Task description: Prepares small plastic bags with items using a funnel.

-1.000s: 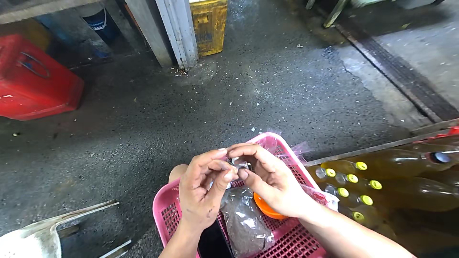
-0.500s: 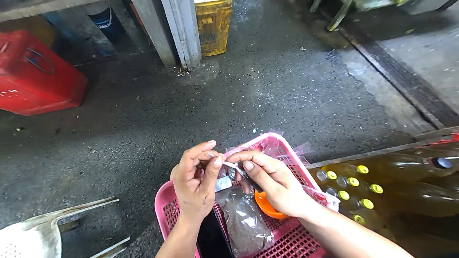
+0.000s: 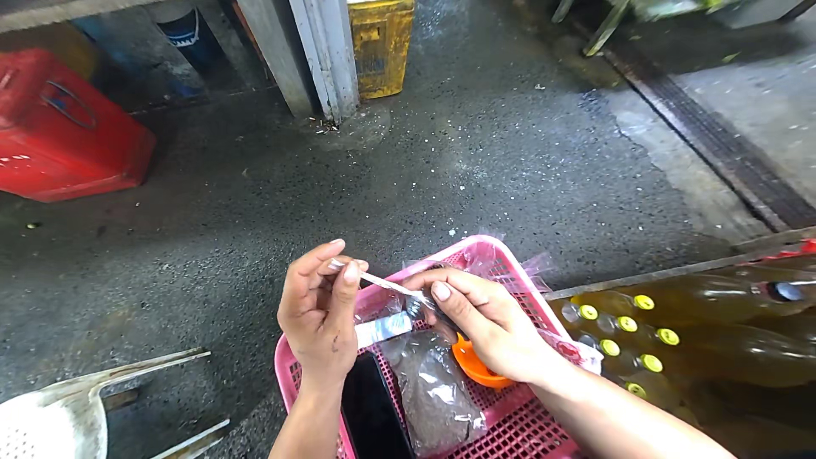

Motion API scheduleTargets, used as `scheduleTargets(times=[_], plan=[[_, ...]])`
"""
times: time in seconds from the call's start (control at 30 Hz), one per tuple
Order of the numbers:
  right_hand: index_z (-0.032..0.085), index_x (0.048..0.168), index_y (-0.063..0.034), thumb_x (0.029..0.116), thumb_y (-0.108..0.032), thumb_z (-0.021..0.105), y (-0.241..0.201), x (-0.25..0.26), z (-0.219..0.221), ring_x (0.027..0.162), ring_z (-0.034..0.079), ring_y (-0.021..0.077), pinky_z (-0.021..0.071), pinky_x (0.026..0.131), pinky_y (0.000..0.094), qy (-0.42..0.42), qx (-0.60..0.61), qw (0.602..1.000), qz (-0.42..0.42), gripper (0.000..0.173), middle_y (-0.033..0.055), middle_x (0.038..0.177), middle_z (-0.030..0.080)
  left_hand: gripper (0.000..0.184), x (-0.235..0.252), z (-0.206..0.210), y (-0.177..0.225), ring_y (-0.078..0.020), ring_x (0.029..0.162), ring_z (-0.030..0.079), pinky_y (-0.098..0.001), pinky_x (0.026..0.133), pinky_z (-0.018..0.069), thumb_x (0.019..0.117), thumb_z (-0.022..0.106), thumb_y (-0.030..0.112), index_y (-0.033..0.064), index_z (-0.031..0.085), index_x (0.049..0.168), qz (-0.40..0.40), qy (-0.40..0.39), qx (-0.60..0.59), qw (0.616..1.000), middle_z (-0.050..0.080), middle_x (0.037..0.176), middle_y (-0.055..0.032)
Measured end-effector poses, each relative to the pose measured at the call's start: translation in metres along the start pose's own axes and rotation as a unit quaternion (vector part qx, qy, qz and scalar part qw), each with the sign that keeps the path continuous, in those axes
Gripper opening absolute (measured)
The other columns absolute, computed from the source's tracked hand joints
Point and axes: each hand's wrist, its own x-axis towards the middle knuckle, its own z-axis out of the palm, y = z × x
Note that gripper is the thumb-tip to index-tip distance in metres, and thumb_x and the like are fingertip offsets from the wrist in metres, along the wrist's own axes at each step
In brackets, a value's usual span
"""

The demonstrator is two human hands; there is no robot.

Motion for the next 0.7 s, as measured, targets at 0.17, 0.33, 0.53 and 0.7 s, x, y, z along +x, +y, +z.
scheduleTargets(times=[0.17, 0.33, 0.53, 0.7], plan=[[0.067, 0.124, -0.0028, 0.1127, -0.019, 0.038, 0.0007, 0.0011, 0.0006, 0.061, 0.053, -0.0006, 0.0469, 0.053, 0.0145, -0.005, -0.006, 1.0, -0.002, 0.035, -0.0025, 0.081, 0.062, 0.027, 0.0016, -0.0037, -0.0011, -0.0014, 0.076, 0.066, -0.015, 0.068, 0.0551, 0.0991, 0.066, 0.012, 0.0188, 0.064, 0.125, -0.01, 0.008, -0.006, 1.0, 0.073, 0.094, 0.0069], [0.065, 0.127, -0.0023, 0.109, -0.019, 0.051, 0.0029, 0.0011, 0.0022, 0.064, 0.054, 0.0007, 0.0484, 0.056, 0.0158, -0.01, 0.031, 0.999, -0.033, 0.028, -0.0017, 0.08, 0.06, 0.029, 0.0004, -0.0018, -0.0006, -0.002, 0.079, 0.067, -0.0156, 0.071, 0.0562, 0.0987, 0.067, 0.014, 0.0189, 0.064, 0.127, -0.027, -0.003, -0.034, 0.999, 0.072, 0.095, 0.0066], [0.063, 0.115, -0.0013, 0.1042, -0.014, 0.059, 0.0004, 0.0001, 0.0036, 0.066, 0.061, 0.0031, 0.0544, 0.057, 0.0176, 0.017, 0.07, 0.997, -0.012, 0.017, -0.0009, 0.084, 0.066, 0.064, -0.0028, -0.0042, -0.0049, -0.0044, 0.08, 0.067, -0.0187, 0.07, 0.0548, 0.1014, 0.047, 0.059, 0.0157, 0.047, 0.148, -0.089, -0.101, -0.055, 0.989, 0.074, 0.103, 0.001], [0.06, 0.123, -0.0003, 0.1006, -0.013, 0.058, 0.0012, -0.0015, 0.0031, 0.076, 0.063, 0.0039, 0.0559, 0.067, 0.0189, 0.025, 0.052, 0.998, -0.039, 0.026, 0.0003, 0.093, 0.067, 0.078, -0.0072, 0.0014, -0.0016, -0.0093, 0.086, 0.071, -0.0246, 0.079, 0.0588, 0.0932, 0.068, 0.052, 0.005, 0.042, 0.149, -0.211, -0.185, -0.157, 0.947, 0.075, 0.099, -0.0049]])
